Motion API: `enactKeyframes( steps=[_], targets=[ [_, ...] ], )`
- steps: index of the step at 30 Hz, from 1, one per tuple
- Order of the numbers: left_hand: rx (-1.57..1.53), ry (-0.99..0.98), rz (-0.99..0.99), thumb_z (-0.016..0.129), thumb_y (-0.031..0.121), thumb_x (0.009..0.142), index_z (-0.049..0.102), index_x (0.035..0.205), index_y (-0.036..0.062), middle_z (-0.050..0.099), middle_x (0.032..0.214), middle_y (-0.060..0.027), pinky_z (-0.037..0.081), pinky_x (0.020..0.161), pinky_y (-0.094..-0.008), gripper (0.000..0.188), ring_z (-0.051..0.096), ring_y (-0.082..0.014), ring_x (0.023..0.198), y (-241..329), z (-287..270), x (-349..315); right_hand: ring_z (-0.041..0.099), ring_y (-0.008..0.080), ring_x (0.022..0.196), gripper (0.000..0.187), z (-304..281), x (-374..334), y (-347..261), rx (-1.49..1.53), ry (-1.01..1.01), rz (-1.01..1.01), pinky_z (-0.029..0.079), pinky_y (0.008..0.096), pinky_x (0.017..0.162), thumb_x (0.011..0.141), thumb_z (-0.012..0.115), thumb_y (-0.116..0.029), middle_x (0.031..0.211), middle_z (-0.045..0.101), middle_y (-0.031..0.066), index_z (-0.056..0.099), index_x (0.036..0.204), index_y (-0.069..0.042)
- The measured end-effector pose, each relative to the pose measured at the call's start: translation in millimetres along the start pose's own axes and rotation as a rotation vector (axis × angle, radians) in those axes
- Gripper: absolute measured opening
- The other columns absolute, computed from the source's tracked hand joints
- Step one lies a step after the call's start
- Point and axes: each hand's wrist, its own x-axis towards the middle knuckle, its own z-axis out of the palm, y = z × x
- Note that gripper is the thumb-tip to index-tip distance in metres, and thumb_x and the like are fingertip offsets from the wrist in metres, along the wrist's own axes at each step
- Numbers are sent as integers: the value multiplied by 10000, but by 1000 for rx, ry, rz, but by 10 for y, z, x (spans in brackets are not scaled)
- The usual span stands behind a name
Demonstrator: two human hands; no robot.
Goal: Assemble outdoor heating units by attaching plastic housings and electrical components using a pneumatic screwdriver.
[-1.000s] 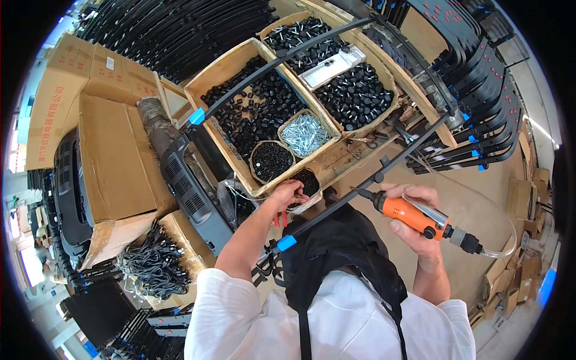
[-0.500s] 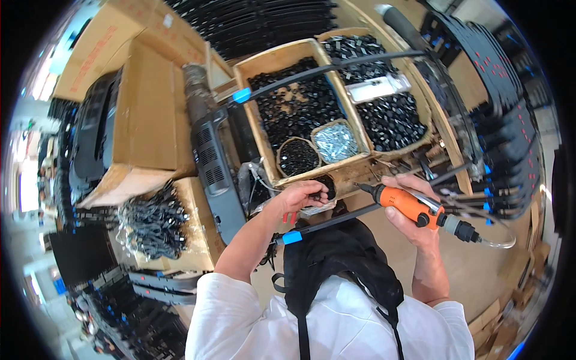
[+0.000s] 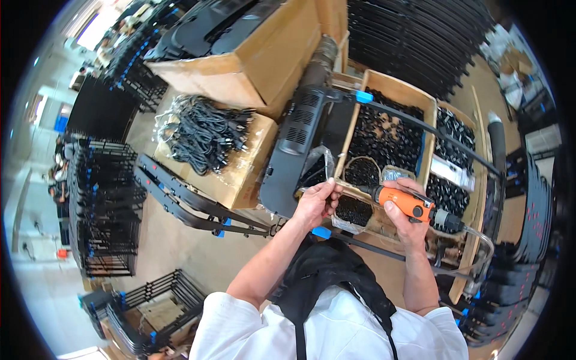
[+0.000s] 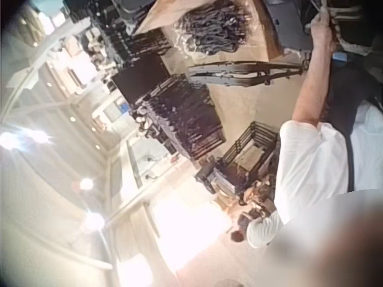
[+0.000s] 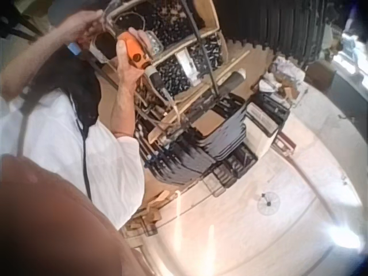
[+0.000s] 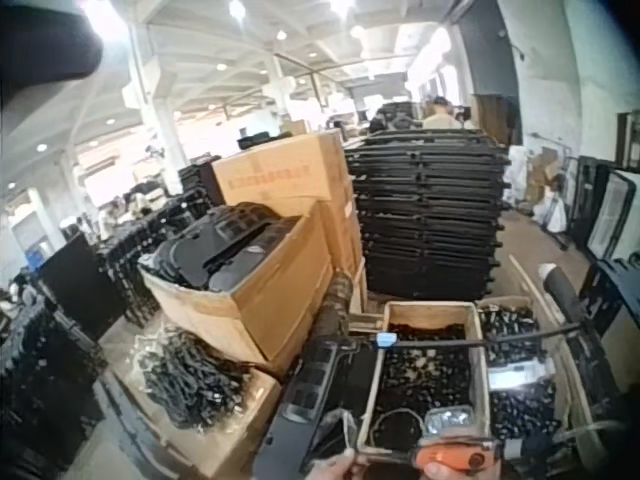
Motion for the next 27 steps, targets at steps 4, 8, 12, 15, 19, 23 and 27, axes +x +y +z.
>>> enactKeyframes(
  steps=[4, 8, 12, 15, 19, 23, 27],
  targets=[
    [-161, 200, 205, 627, 356, 1094, 713, 1064, 50, 609, 808, 19, 489, 582, -239, 319, 582, -89, 675, 181, -85, -144, 687, 251, 1180, 547, 454, 241, -21, -26, -98, -27, 537, 401, 1071, 888, 810, -39, 1260, 723, 194, 553, 1367, 18],
    [-321, 204, 187, 621, 302, 1100, 706, 1098, 45, 626, 843, 11, 471, 575, -256, 270, 577, -109, 694, 405, -392, -115, 675, 248, 1205, 590, 920, 481, -22, -43, -152, -26, 536, 405, 1075, 895, 796, -7, 1271, 715, 170, 511, 1412, 2],
    [-436, 216, 182, 629, 295, 1096, 707, 1083, 59, 631, 856, 18, 441, 560, -259, 249, 575, -108, 705, 586, -557, 2, 667, 263, 1225, 515, 1376, 737, 58, -19, -220, -65, 538, 411, 1074, 892, 786, 25, 1280, 699, 169, 525, 1334, -27],
    [-547, 129, 138, 632, 308, 1093, 688, 1094, 74, 625, 855, 25, 437, 576, -251, 240, 565, -110, 715, 754, -708, 113, 672, 266, 1206, 484, 1710, 941, 117, -87, -246, -21, 542, 417, 1060, 897, 782, 2, 1280, 697, 184, 526, 1306, -38],
    [-712, 50, 21, 646, 342, 1080, 669, 1124, 107, 611, 840, 30, 436, 592, -236, 241, 551, -117, 710, 956, -762, 254, 667, 264, 1219, 488, 1932, 1120, 159, -180, -267, 43, 537, 419, 1070, 898, 787, -4, 1291, 693, 175, 528, 1310, -40],
    [-885, -4, -43, 656, 357, 1070, 673, 1125, 133, 604, 831, 28, 448, 613, -247, 231, 554, -123, 716, 1016, -900, 391, 663, 263, 1239, 483, 2118, 1244, 231, -226, -267, 92, 531, 422, 1084, 897, 793, 0, 1300, 689, 161, 537, 1305, -41],
    [-967, -13, -72, 654, 349, 1072, 678, 1131, 125, 611, 835, 24, 462, 642, -254, 233, 564, -128, 738, 1090, -929, 431, 666, 268, 1236, 481, 2199, 1354, 233, -294, -277, 100, 531, 425, 1085, 894, 793, 4, 1302, 689, 167, 543, 1303, -39]
  ],
)
